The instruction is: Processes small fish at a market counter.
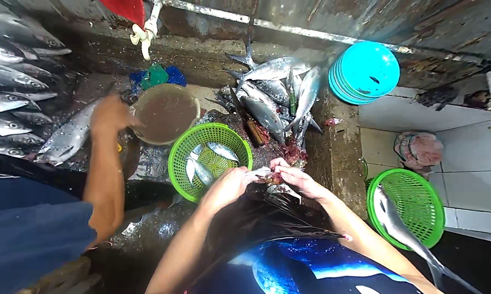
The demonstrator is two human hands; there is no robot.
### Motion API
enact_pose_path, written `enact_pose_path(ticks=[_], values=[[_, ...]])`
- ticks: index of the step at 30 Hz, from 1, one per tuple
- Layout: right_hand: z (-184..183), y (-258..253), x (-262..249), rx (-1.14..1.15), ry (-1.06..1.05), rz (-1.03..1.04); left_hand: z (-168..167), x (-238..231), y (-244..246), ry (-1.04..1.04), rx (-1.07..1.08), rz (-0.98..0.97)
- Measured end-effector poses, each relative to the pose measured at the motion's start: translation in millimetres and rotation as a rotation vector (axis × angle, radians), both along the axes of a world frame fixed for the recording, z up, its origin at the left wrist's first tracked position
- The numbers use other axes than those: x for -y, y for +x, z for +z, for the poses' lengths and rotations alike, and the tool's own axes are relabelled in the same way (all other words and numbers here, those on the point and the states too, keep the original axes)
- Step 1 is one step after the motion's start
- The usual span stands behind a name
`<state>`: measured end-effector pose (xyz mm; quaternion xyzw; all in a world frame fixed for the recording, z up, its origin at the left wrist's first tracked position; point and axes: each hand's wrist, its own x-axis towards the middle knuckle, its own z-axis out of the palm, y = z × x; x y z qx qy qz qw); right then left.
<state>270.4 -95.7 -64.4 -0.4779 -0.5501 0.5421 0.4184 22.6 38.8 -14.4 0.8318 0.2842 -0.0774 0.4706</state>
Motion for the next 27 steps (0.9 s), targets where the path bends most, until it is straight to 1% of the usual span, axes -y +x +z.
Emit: enact_pose_path(ticks=[2, 4, 5, 6, 7, 8, 9, 10, 11, 12, 13, 14, 16, 17, 18, 19, 20, 21, 22, 23, 25, 26, 27], values=[[1.3, 6.5, 1.9, -0.009, -0.030, 0.098, -8.6, -7.8, -11.0, -0.018, 0.065, -0.094], [-2.4, 12.7, 4.5, -0.038, -0.074, 0.126, -13.5, -10.0, -17.5, -0.037, 0.084, -0.136], [-6.0, 19.4, 7.0, -0.050, -0.096, 0.076, -13.6, -11.8, -22.5, -0.045, 0.076, -0.117], [-9.5, 30.0, 10.2, -0.044, -0.118, -0.018, -11.8, -15.5, -30.0, -0.041, 0.058, -0.067], [-12.1, 43.5, 13.3, 0.018, -0.138, -0.141, -9.6, -21.4, -40.1, -0.024, 0.029, 0.003], [-13.5, 58.4, 14.8, 0.164, -0.166, -0.266, -8.8, -29.1, -51.6, 0.001, -0.014, 0.066], [-13.3, 71.9, 14.9, 0.394, -0.220, -0.351, -10.1, -36.9, -63.1, 0.012, -0.069, 0.099], [-14.5, 81.4, 15.0, 0.635, -0.288, -0.392, -15.3, -43.3, -73.2, 0.015, -0.122, 0.090], [-17.5, 87.8, 16.8, 0.822, -0.348, -0.418, -23.2, -47.8, -78.0, 0.009, -0.171, 0.050], [-20.8, 92.0, 22.8, 0.919, -0.380, -0.451, -33.3, -49.0, -73.3, -0.011, -0.209, 0.017], [-22.4, 93.7, 30.7, 0.950, -0.377, -0.481, -45.5, -46.2, -59.7, -0.038, -0.227, 0.037], [-23.6, 89.8, 28.6, 0.938, -0.310, -0.483, -56.6, -43.2, -43.7, -0.065, -0.223, 0.151], [-21.9, 58.7, -8.7, 0.774, -0.016, -0.348, -67.2, -47.8, -20.0, -0.109, -0.160, 0.581], [-3.0, 32.1, -27.4, 0.681, 0.144, -0.213, -70.3, -50.7, -10.9, -0.119, -0.138, 0.741], [43.8, -9.9, -44.0, 0.629, 0.225, -0.069, -69.0, -53.1, -2.3, -0.124, -0.143, 0.833], [131.4, -84.4, -52.4, 0.605, 0.031, -0.077, -60.1, -55.1, 6.6, -0.130, -0.171, 0.872], [233.8, -171.4, -58.2, 0.656, -0.269, -0.142, -49.9, -56.5, 17.0, -0.142, -0.206, 0.884], [313.4, -242.6, -64.1, 0.738, -0.487, -0.157, -42.2, -57.7, 26.8, -0.141, -0.240, 0.875], [361.4, -283.3, -63.2, 0.776, -0.562, -0.081, -35.8, -57.2, 33.4, -0.140, -0.253, 0.860], [380.2, -298.6, -59.3, 0.794, -0.555, 0.009, -34.3, -56.2, 39.7, -0.166, -0.233, 0.863], [373.7, -296.3, -53.8, 0.855, -0.528, 0.093, -23.6, -50.3, 41.2, -0.266, -0.163, 0.874], [366.8, -293.2, -52.4, 0.896, -0.523, 0.093, -25.7, -49.5, 40.0, -0.320, -0.115, 0.905], [363.7, -292.2, -51.4, 0.929, -0.512, 0.098, -33.5, -49.9, 38.8, -0.383, -0.046, 0.978]])
